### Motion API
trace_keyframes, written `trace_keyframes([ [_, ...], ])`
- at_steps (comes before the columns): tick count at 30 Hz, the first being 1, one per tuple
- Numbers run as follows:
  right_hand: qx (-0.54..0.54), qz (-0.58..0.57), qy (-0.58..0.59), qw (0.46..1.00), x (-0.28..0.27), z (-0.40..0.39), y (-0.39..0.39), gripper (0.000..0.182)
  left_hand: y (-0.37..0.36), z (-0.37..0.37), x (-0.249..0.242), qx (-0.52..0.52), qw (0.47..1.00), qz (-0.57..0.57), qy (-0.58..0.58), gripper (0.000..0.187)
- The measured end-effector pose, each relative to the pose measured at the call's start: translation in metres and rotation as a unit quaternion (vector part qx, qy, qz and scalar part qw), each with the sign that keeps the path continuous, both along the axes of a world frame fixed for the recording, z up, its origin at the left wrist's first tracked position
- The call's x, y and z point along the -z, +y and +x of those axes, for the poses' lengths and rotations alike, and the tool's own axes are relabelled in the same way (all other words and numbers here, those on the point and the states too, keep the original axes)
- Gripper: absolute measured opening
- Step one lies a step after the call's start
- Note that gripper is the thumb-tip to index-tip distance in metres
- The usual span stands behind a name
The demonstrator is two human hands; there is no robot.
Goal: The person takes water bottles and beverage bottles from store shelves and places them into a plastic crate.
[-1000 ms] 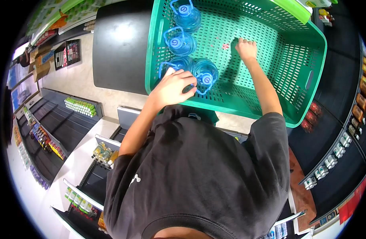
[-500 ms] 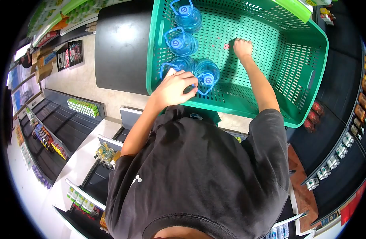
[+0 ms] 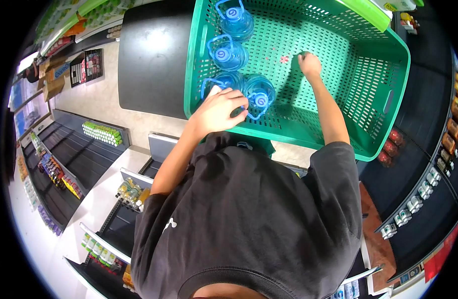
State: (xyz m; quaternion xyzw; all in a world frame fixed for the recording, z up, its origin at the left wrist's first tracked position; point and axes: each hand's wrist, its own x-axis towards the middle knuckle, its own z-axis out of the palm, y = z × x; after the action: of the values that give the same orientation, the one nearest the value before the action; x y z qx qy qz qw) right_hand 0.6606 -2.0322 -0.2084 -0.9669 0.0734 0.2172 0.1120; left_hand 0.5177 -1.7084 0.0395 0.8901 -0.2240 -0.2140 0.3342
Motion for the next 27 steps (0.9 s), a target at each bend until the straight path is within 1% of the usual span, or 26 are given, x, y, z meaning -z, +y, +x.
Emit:
trace_keyframes([
  [4,0.023,0.057,0.002,0.998,0.011,0.002,-0.010,0.035,0.000,0.000,0.000,0.003,1.000,0.004,0.005,0.013],
  [5,0.024,0.056,0.001,0.998,0.013,0.004,-0.013,0.035,0.000,0.000,0.000,0.004,1.000,0.003,0.004,0.013],
  [7,0.017,0.064,0.053,0.996,0.016,0.008,-0.020,0.042,0.000,0.000,0.000,0.003,1.000,0.002,0.006,0.014],
  [8,0.018,0.063,0.053,0.996,0.018,0.008,-0.023,0.042,0.000,0.000,-0.001,0.003,1.000,0.001,0.006,0.014],
  [11,-0.001,0.055,0.082,0.995,0.000,0.011,-0.022,0.046,-0.001,0.000,0.000,0.005,1.000,0.007,0.000,0.014],
  [14,-0.003,0.081,0.067,0.994,-0.013,0.008,-0.012,0.042,-0.001,0.000,0.002,0.007,1.000,0.003,-0.001,0.014],
  [16,-0.048,0.016,0.069,0.996,-0.009,0.008,-0.008,0.044,0.000,0.001,0.000,0.010,1.000,0.008,0.008,0.014],
  [17,-0.051,0.005,0.064,0.997,-0.008,0.007,-0.007,0.043,0.000,0.001,0.000,0.011,1.000,0.010,0.008,0.014],
  [21,-0.049,0.016,0.051,0.997,0.010,0.008,-0.015,0.037,0.000,0.001,-0.001,0.011,1.000,0.013,0.008,0.014],
  [23,-0.076,0.047,0.042,0.995,0.008,0.007,-0.019,0.030,-0.001,0.001,0.000,0.009,1.000,0.012,0.008,0.014],
  [27,-0.099,0.076,0.035,0.992,0.020,0.009,-0.031,0.026,-0.001,0.000,0.001,0.005,1.000,0.004,0.000,0.013],
])
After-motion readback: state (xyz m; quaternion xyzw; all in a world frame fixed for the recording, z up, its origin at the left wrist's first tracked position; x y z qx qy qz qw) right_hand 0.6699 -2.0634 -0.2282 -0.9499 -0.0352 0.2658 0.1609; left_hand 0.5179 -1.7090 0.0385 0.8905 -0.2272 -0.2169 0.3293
